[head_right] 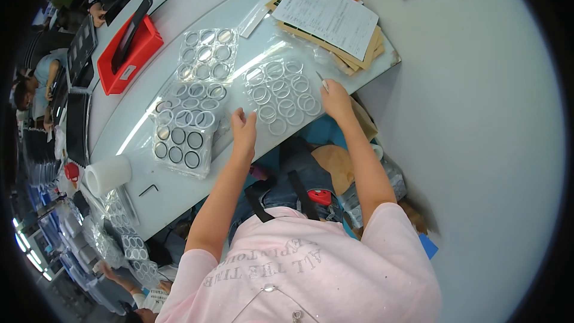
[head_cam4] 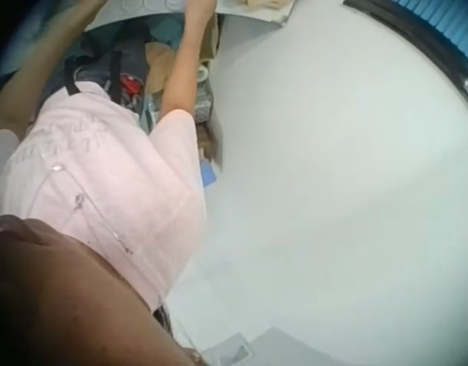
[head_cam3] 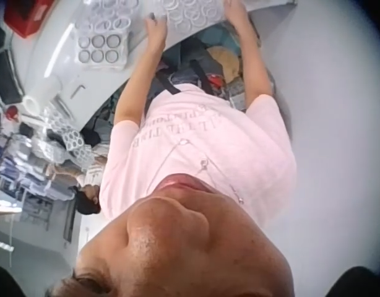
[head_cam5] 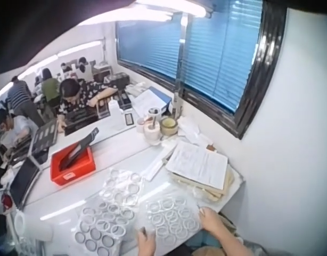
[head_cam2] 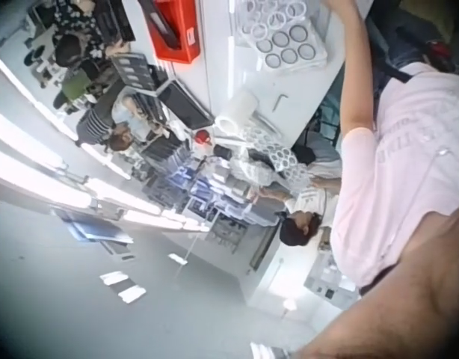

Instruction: Packaging small circular components into plastic trays and placing the trays into bags.

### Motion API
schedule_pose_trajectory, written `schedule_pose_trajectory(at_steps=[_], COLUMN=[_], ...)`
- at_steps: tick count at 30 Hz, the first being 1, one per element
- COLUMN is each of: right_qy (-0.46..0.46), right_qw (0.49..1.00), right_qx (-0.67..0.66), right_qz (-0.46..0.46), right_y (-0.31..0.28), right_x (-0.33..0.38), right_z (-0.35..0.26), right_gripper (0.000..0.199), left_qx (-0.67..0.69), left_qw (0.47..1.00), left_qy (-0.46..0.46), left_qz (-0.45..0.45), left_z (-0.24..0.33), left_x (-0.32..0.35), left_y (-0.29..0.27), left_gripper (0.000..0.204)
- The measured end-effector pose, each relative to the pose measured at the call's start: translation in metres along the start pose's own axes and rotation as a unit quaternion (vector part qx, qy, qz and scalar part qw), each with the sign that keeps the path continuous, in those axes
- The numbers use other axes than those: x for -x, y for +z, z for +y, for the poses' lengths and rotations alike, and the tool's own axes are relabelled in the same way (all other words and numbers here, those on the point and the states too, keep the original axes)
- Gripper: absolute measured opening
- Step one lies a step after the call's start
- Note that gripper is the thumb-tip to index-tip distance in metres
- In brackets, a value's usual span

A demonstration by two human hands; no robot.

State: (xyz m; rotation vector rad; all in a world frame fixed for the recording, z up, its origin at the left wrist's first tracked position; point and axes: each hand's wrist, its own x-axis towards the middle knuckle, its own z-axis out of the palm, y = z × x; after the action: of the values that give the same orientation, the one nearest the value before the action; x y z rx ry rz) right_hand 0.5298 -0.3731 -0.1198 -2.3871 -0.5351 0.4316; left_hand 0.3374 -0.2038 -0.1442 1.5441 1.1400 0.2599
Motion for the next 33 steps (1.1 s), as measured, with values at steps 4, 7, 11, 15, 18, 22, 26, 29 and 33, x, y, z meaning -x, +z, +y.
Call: schedule_pose_trajectory(at_steps=[4,7,11,15,18,22,26,29,33], right_qy=[0.069,0.024,-0.009,0.112,0.129,0.052,0.001,0.004,0.023], right_qw=[0.996,1.000,1.000,0.974,0.953,0.931,0.920,0.920,0.928], right_qx=[-0.036,0.011,0.025,-0.093,-0.180,-0.196,-0.224,-0.243,-0.307], right_qz=[-0.043,0.007,-0.004,-0.173,-0.208,-0.303,-0.322,-0.307,-0.209], right_y=[0.013,0.030,0.028,0.006,-0.011,-0.039,-0.054,-0.076,-0.108], right_x=[-0.009,-0.008,-0.019,-0.022,-0.010,-0.010,-0.016,-0.027,-0.065], right_z=[0.005,0.001,0.010,-0.013,-0.033,-0.046,-0.049,-0.050,-0.043], right_gripper=[0.032,0.032,0.037,0.041,0.040,0.036,0.039,0.039,0.038], left_qx=[0.110,0.147,0.137,0.061,0.078,0.012,-0.111,0.176,0.248], left_qw=[0.989,0.980,0.973,0.985,0.986,0.993,0.990,0.982,0.967], left_qy=[-0.089,-0.128,-0.166,-0.151,-0.140,-0.118,-0.072,-0.071,0.048], left_qz=[-0.035,-0.036,-0.087,-0.059,-0.043,-0.012,0.044,0.000,-0.020], left_z=[0.005,0.018,0.015,-0.006,-0.016,-0.008,0.012,0.047,0.083], left_x=[-0.001,-0.005,-0.018,-0.023,-0.022,-0.011,0.003,0.016,-0.004], left_y=[0.006,0.010,0.011,0.012,0.013,0.018,0.031,0.033,0.052], left_gripper=[0.058,0.059,0.055,0.053,0.053,0.050,0.047,0.048,0.050])
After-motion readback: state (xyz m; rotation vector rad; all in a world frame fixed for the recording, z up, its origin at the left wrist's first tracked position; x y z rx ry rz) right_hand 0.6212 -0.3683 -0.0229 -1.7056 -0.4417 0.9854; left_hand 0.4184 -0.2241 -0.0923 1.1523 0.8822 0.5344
